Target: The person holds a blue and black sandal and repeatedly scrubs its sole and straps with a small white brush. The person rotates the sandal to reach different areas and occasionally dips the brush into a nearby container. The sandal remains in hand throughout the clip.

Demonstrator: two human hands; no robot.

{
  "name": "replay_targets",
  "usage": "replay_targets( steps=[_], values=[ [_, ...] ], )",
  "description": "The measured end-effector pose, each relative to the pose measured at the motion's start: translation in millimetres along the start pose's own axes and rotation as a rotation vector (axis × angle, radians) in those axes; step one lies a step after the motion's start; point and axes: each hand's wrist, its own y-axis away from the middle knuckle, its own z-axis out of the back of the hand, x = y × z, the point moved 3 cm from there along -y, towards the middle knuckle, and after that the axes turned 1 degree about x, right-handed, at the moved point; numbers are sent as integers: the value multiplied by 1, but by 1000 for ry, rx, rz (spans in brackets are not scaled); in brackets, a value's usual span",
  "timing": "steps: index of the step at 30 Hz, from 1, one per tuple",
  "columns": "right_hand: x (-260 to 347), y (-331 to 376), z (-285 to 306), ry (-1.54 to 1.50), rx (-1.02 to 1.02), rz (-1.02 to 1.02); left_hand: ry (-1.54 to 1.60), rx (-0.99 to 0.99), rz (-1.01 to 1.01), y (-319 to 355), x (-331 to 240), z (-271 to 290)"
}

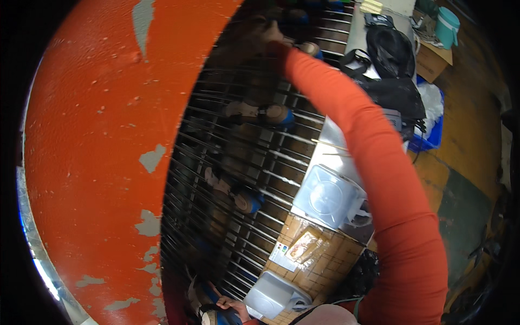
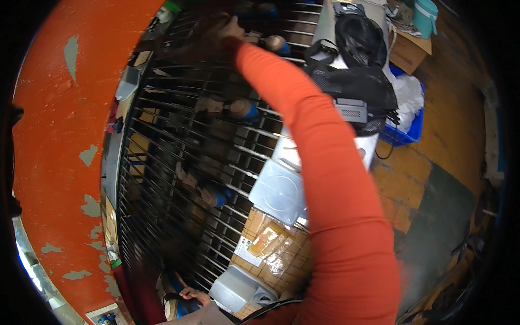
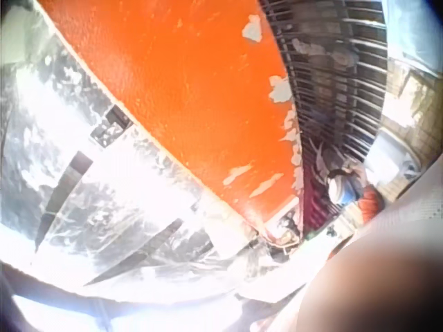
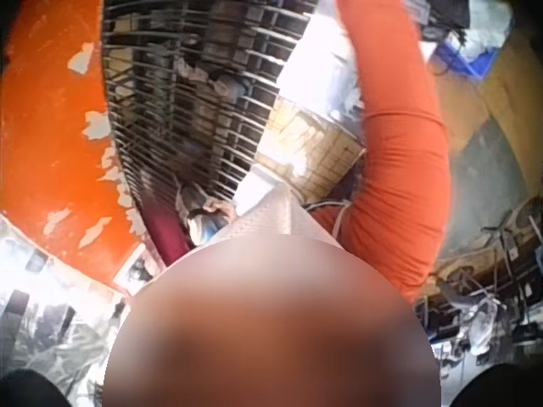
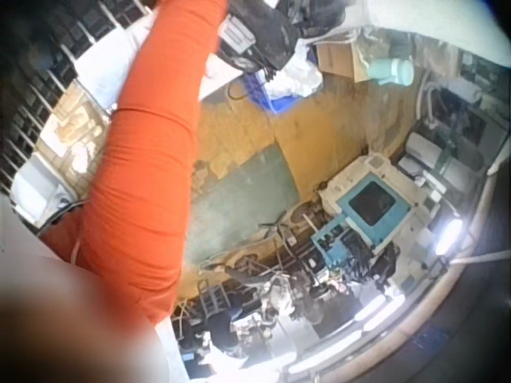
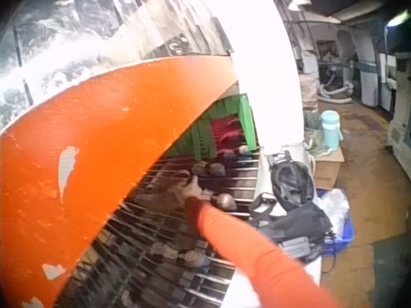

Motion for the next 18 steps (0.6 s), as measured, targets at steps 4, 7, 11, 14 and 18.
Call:
replay_targets(
  steps=[4, 7, 11, 14, 18],
  values=[
    [-11, 35, -88, -178, -151, -105, 20, -27, -28, 0, 0, -1],
    [-6, 54, -121, -4, -170, -84, 27, -43, -30, -4, -2, -2],
    [-8, 69, -138, -22, -117, -145, 24, -51, -30, -6, -5, -4],
    [-13, 70, -145, -11, 8, -129, 26, -54, -24, -4, -6, -5],
    [-13, 64, -168, 31, 220, 14, 34, -42, -15, 4, -6, -6]
  ],
)
